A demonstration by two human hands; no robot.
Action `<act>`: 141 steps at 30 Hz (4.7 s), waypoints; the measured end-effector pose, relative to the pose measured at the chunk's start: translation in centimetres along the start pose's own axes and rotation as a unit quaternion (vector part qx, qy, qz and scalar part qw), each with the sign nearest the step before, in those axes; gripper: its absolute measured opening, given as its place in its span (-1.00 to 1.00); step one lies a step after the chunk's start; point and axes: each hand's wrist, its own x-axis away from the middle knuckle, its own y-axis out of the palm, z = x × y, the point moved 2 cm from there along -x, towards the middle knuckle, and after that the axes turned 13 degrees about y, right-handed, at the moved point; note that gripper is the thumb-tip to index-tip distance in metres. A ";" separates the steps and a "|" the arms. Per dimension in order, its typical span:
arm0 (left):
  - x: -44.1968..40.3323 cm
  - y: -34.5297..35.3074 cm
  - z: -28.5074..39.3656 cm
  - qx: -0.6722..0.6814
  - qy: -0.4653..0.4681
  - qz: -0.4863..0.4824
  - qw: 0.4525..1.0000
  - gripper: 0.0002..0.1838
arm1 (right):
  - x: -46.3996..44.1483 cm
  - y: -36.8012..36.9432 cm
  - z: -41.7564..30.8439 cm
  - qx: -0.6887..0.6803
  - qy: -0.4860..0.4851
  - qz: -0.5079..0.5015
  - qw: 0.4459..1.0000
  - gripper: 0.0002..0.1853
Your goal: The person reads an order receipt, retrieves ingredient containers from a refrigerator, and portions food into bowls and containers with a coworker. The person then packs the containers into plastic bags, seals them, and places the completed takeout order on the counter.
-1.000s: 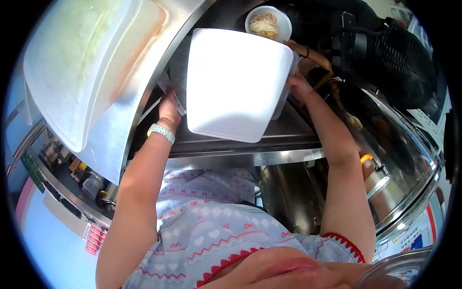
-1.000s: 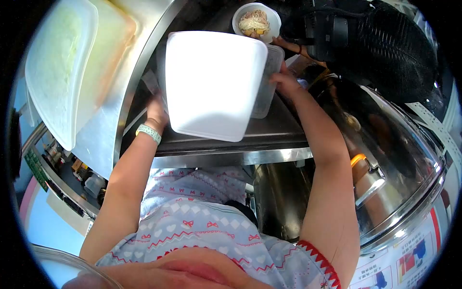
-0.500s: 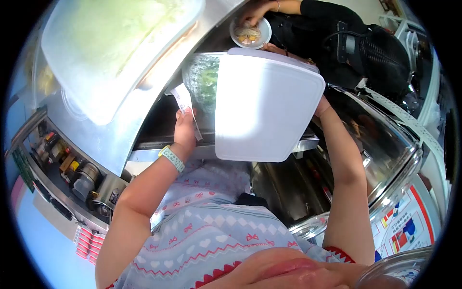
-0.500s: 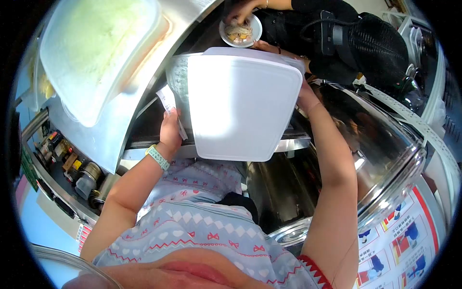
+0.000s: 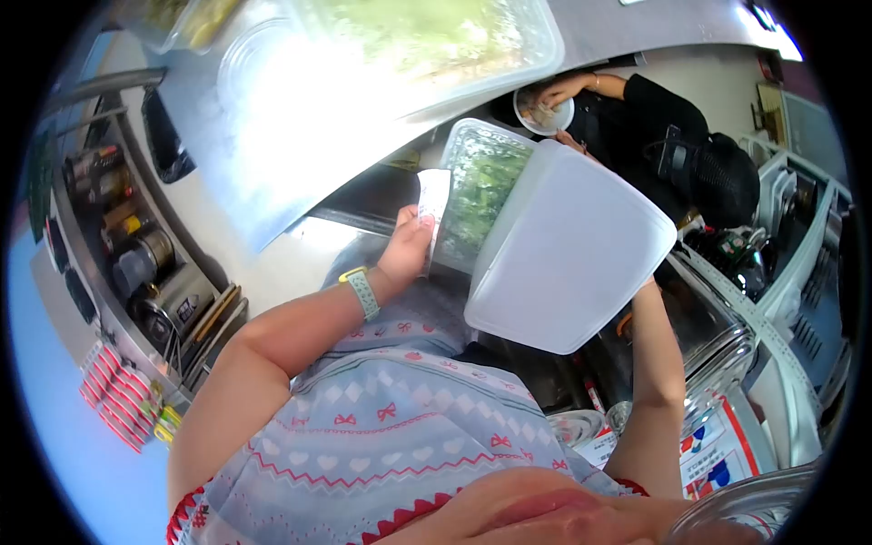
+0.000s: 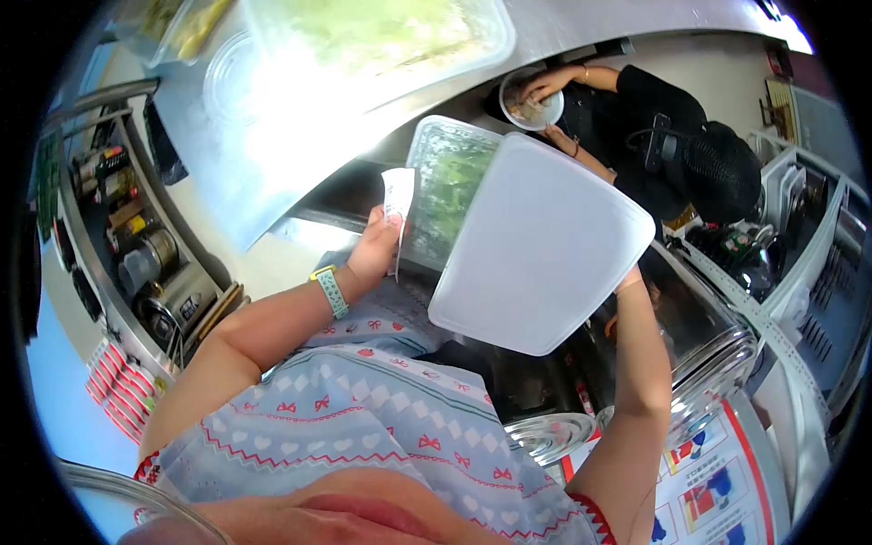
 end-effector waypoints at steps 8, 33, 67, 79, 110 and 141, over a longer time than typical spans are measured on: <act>5.2 -1.1 6.2 0.000 0.018 -0.013 1.000 -0.66 | 7.3 3.5 -1.1 0.030 -0.021 -0.016 0.999 -0.53; 3.7 -32.9 25.6 -0.070 0.098 -0.031 0.992 -0.62 | 10.0 38.5 18.6 -0.208 -0.098 -0.137 0.963 -0.25; -11.2 -36.3 33.6 -0.457 0.401 -0.016 0.794 -0.69 | 10.2 52.4 20.3 -0.348 0.004 -0.044 0.936 -0.44; -23.1 -29.3 34.6 -0.736 0.345 -0.116 0.571 -0.53 | 12.9 52.2 21.0 -0.311 -0.042 -0.087 0.945 -0.67; -19.4 -25.8 45.8 -0.677 0.432 0.076 0.591 -0.77 | 11.7 50.8 21.0 -0.273 0.006 -0.133 0.953 -0.55; 28.1 -25.3 46.0 0.282 0.554 -0.475 0.623 -0.87 | 6.6 52.8 10.2 -0.159 -0.147 -0.027 0.976 -0.56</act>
